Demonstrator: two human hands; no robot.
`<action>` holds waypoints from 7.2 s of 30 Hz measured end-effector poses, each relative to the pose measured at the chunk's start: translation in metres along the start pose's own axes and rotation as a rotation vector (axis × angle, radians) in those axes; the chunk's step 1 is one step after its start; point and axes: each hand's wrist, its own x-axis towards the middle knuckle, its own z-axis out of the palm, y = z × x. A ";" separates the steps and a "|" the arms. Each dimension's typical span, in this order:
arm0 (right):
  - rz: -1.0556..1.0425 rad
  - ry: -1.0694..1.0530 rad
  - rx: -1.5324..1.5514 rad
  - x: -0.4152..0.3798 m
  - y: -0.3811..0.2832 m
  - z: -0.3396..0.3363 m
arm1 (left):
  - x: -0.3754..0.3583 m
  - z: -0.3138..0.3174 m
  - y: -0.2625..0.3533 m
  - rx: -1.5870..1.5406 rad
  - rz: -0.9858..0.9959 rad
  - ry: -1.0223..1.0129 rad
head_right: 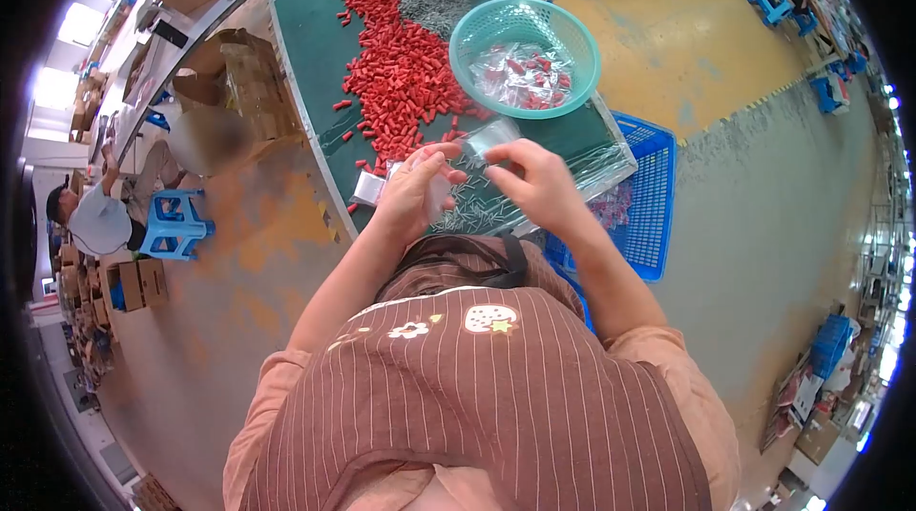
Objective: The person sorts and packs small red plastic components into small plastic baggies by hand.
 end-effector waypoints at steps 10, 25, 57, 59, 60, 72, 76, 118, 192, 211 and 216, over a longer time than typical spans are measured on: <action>0.029 -0.129 0.314 0.042 0.017 0.055 | -0.005 -0.018 0.001 -0.067 0.059 -0.032; 0.040 -0.098 0.324 0.043 0.018 0.048 | 0.006 -0.024 -0.002 -0.028 0.012 0.131; 0.089 -0.478 0.137 0.073 0.015 0.014 | 0.008 -0.031 0.024 0.690 0.155 0.081; 0.061 -0.469 0.156 0.076 0.011 0.016 | 0.004 -0.024 0.031 0.824 0.089 0.091; 0.053 -0.451 0.179 0.077 0.012 0.018 | 0.005 -0.024 0.031 0.823 0.069 0.098; -0.081 0.030 0.081 0.065 0.011 0.036 | 0.009 -0.027 0.017 0.587 -0.023 0.277; 0.017 -0.144 0.068 0.058 0.013 0.046 | 0.016 -0.032 -0.001 0.587 0.092 0.275; -0.291 -0.447 -0.724 0.060 0.119 0.130 | 0.013 -0.114 -0.032 0.849 0.123 0.557; 0.098 -0.280 0.183 0.061 0.046 0.077 | 0.013 -0.064 -0.024 1.218 0.181 0.491; -0.344 -0.191 -0.439 0.073 0.005 0.063 | 0.017 -0.062 -0.025 1.163 0.132 0.482; -0.236 -0.131 -0.058 0.072 0.028 0.079 | 0.020 -0.062 -0.025 1.067 0.075 0.460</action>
